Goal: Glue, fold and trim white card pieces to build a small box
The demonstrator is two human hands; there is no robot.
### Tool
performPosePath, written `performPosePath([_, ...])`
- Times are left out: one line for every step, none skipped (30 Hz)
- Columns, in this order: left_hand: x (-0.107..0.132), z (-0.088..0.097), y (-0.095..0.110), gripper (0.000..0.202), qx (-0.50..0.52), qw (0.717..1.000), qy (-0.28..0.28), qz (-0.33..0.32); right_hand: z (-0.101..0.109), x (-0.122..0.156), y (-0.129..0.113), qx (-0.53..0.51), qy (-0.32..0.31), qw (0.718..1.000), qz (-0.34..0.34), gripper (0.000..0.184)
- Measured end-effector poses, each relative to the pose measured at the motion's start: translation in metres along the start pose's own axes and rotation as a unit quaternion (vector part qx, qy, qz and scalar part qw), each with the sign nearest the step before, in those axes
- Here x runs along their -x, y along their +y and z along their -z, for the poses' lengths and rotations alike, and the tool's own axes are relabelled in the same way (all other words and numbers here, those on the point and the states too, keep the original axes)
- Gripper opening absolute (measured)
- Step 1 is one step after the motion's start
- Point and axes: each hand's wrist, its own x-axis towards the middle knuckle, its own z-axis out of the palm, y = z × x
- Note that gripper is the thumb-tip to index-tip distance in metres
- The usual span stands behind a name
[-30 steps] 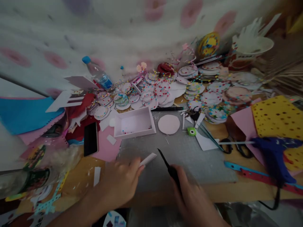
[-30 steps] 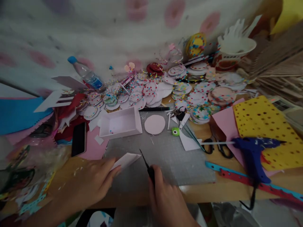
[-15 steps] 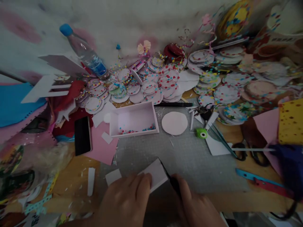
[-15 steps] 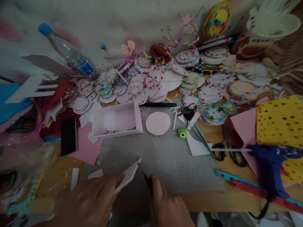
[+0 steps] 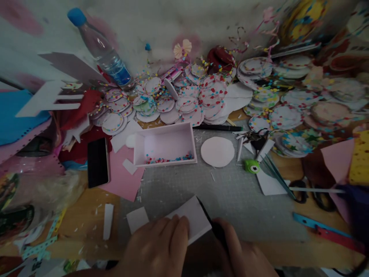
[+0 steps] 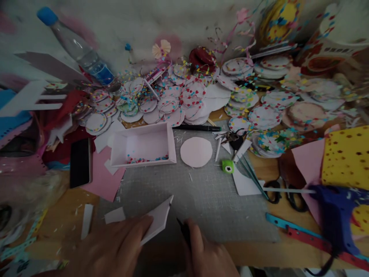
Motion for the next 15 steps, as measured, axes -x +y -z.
performPosePath([0.0001,-0.0005,0.0004,0.034,0.001,1.0,0.0,0.002,-0.0003,-0.0006,0.0003,0.005,-0.006,1.0,0.003,0.035])
performPosePath([0.0002,-0.0011,0.0009,0.033,0.003,1.0,0.0,0.001,-0.0007,-0.0011,0.0005,0.011,-0.006,1.0,0.008,0.037])
performPosePath([0.0003,-0.0015,0.0015,0.033,0.004,1.0,0.002,0.0,-0.0012,-0.0015,0.0005,0.017,-0.008,1.0,0.012,0.038])
performPosePath([0.0004,-0.0018,0.0021,0.034,0.003,1.0,0.009,0.001,-0.0016,-0.0017,0.0005,0.024,-0.007,1.0,0.015,0.039])
performPosePath([0.0004,-0.002,0.0027,0.034,0.001,1.0,0.017,0.001,-0.0019,-0.0018,0.0004,0.029,-0.006,0.999,0.018,0.04])
performPosePath([0.0004,-0.002,0.0033,0.034,-0.002,1.0,0.022,0.0,-0.0022,-0.0018,0.0003,0.035,-0.007,0.999,0.018,0.041])
performPosePath([0.0005,-0.0019,0.0038,0.034,-0.005,1.0,0.023,0.001,-0.0023,-0.0017,0.0002,0.04,-0.01,0.999,0.018,0.043])
performPosePath([0.0005,-0.0018,0.0043,0.034,-0.007,1.0,0.019,0.004,-0.0023,-0.0015,0.0002,0.042,-0.011,0.999,0.017,0.045])
performPosePath([0.0006,-0.0017,0.0048,0.035,-0.007,1.0,0.014,0.009,-0.0022,-0.0012,0.0001,0.045,-0.005,0.999,0.014,0.046])
performPosePath([0.0006,-0.0017,0.0053,0.035,-0.007,1.0,0.011,0.014,-0.002,-0.0008,0.0001,0.048,0.001,0.999,0.011,0.047])
performPosePath([0.0007,-0.0018,0.0058,0.034,-0.008,1.0,0.011,0.018,-0.0016,-0.0002,0.0002,0.052,0.003,0.999,0.009,0.047])
performPosePath([0.0007,-0.0019,0.0062,0.034,-0.011,1.0,0.016,0.023,-0.0012,0.0004,0.0004,0.059,0.006,0.998,0.008,0.047])
performPosePath([0.0007,-0.0021,0.0067,0.033,-0.014,0.999,0.023,0.026,-0.0009,0.0011,0.0006,0.067,0.006,0.998,0.01,0.048])
performPosePath([0.0005,-0.0023,0.0071,0.033,-0.018,0.999,0.028,0.024,-0.0008,0.0018,0.0011,0.074,-0.002,0.997,0.012,0.048])
performPosePath([0.0001,-0.0024,0.0075,0.032,-0.021,0.999,0.033,0.021,-0.0011,0.0023,0.0016,0.077,-0.016,0.997,0.013,0.048])
